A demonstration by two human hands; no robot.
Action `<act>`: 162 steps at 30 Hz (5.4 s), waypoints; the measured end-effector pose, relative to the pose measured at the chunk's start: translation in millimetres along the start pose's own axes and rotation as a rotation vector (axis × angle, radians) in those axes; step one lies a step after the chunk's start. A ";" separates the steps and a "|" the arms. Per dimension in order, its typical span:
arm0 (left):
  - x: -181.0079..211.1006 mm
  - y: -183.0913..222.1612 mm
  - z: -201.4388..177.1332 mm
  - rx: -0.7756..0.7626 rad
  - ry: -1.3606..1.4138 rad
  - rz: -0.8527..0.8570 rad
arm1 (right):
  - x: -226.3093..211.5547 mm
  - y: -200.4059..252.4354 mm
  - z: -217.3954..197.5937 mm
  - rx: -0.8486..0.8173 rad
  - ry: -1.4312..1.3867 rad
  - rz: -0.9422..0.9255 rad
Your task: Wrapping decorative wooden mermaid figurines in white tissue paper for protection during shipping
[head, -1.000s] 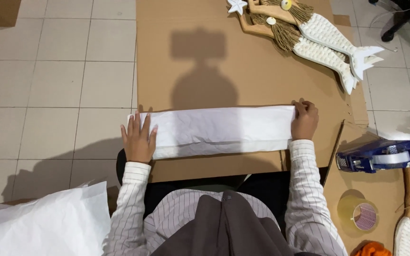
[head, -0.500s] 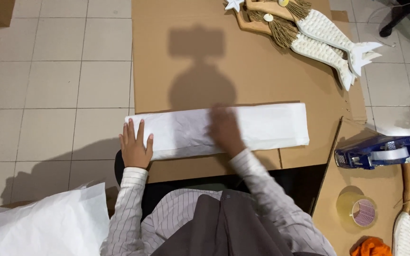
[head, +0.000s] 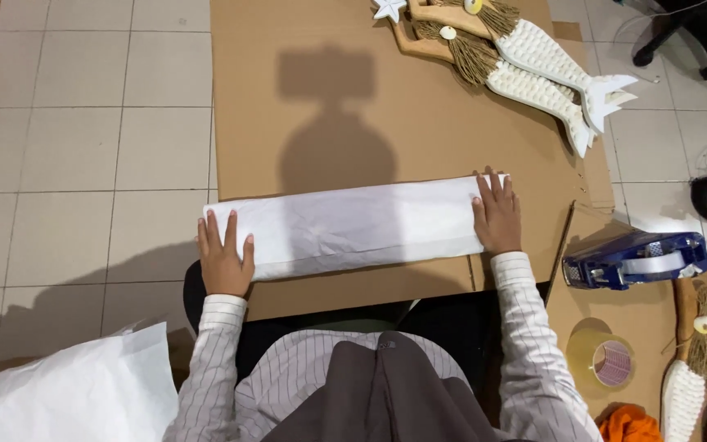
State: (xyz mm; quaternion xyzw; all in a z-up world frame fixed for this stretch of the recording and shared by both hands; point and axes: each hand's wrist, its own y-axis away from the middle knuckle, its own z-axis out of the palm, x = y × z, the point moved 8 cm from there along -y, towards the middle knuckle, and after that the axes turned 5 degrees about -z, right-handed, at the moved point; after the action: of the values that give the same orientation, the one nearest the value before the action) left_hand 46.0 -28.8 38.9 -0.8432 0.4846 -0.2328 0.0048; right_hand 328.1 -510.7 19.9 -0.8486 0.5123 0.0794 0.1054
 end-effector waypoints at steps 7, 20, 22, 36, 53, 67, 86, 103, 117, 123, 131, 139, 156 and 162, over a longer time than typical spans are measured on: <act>13.7 -10.5 5.4 -0.073 0.002 -0.021 | 12.2 -10.1 -7.2 0.043 0.029 -0.012; 183.9 -24.7 106.4 -0.140 -0.065 0.241 | 8.8 -10.3 -5.9 0.018 0.032 0.031; 181.5 -21.6 118.8 -0.378 -0.114 0.217 | 13.8 -11.0 -4.3 0.019 0.026 0.024; -27.1 -35.2 28.5 -0.142 0.042 -0.222 | 5.8 -5.9 -10.4 0.084 0.045 0.021; -131.0 12.5 43.1 0.018 0.850 -0.699 | 1.5 -4.0 -13.5 0.107 0.019 0.038; -136.2 24.7 59.5 -0.156 1.025 -0.717 | 2.0 -5.3 -15.9 0.116 0.008 0.039; -87.7 3.9 21.0 -0.016 1.187 -0.582 | 12.4 -3.7 -7.8 0.189 0.030 -0.013; -117.4 -29.2 74.6 0.040 1.059 -0.559 | 9.4 5.3 -7.8 0.290 0.150 -0.039; -77.9 -32.9 10.4 0.133 0.360 -0.368 | -10.5 26.4 -5.1 0.161 0.082 0.006; 78.0 -29.6 -2.6 0.105 0.010 0.072 | -8.1 24.7 -5.4 0.168 0.089 -0.013; 51.9 -14.0 38.5 -0.005 -0.052 0.110 | 8.1 29.0 -12.1 0.067 -0.040 -0.057; 51.6 -12.5 44.4 0.057 -0.093 0.135 | 37.2 51.7 -6.8 0.137 0.139 0.099; 51.8 -9.3 42.7 0.236 -0.145 0.219 | 86.2 212.6 -59.9 1.247 -0.200 0.617; 51.3 -8.5 42.2 0.210 -0.092 0.197 | 169.5 267.2 -89.8 1.371 -0.582 0.845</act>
State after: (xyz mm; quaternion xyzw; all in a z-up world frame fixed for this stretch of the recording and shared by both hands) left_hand 91.3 -75.4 23.2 -0.7962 0.5372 -0.2417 0.1382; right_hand 172.2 -799.6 39.4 -0.2812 0.6729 -0.0004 0.6842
